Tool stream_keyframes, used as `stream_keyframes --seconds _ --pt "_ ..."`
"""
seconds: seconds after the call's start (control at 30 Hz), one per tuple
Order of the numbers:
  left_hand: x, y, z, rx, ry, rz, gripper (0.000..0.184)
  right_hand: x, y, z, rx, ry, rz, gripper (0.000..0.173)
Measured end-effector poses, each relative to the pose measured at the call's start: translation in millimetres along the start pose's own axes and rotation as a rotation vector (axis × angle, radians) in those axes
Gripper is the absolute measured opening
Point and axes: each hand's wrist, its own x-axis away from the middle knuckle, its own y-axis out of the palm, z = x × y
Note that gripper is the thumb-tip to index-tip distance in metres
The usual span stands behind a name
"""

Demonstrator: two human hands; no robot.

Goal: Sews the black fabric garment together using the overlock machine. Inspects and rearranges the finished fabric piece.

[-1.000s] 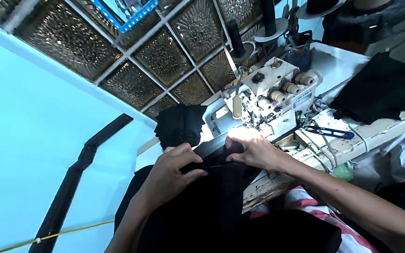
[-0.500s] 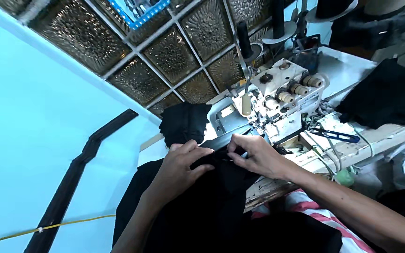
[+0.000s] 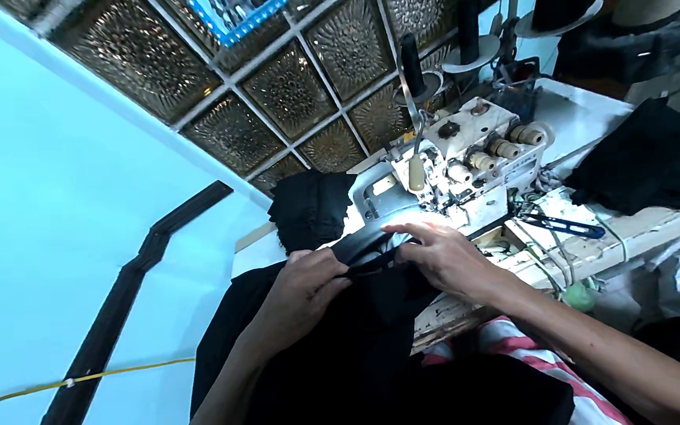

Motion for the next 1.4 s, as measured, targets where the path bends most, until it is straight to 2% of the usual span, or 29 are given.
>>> stream_keyframes --seconds 0.13,0.23,0.33,0.47,0.57,0.73,0.87,1.0,1.1,1.23,1.4 --pt "6.4 -3.5 0.3 -0.057 -0.011 -0.003 0.029 23.1 -17.7 2.6 -0.077 0.131 -0.180 0.027" --pt "3.0 -0.5 -2.2 -0.123 -0.046 0.043 0.029 32.5 -28.0 8.1 -0.145 0.209 -0.124 0.020" --pt "0.4 -1.3 2.8 -0.101 -0.054 0.065 0.031 33.7 -33.4 17.4 -0.114 0.262 -0.088 0.021" --pt "3.0 -13.1 31.0 0.270 -0.038 -0.026 0.034 32.6 -30.5 34.4 0.055 0.279 -0.131 0.014" --pt "0.7 -14.5 48.3 0.449 -0.093 0.007 0.028 36.3 -22.7 44.7 0.154 0.292 -0.054 0.010" --pt "-14.5 -19.7 38.5 0.211 -0.177 0.171 0.021 39.2 -11.0 42.0 0.116 0.362 0.074 0.009" --pt "-19.2 -27.5 30.2 -0.086 -0.101 0.150 0.029 26.5 -12.0 18.4 -0.014 0.230 0.050 0.015" --pt "-9.6 -31.9 26.6 -0.183 -0.061 0.104 0.032 9.2 -15.8 4.2 -0.120 0.176 0.016 0.014" --pt "-0.2 -34.5 29.8 -0.160 -0.038 0.040 0.036 2.0 -18.2 10.0 -0.138 0.230 0.049 0.007" --pt "6.3 -41.7 35.7 0.070 0.026 -0.086 0.034 3.9 -14.0 15.6 -0.189 0.244 0.057 0.009" --pt "4.9 -41.6 33.2 0.133 0.036 -0.061 0.031 7.8 -16.1 19.9 -0.199 0.213 0.039 0.010"
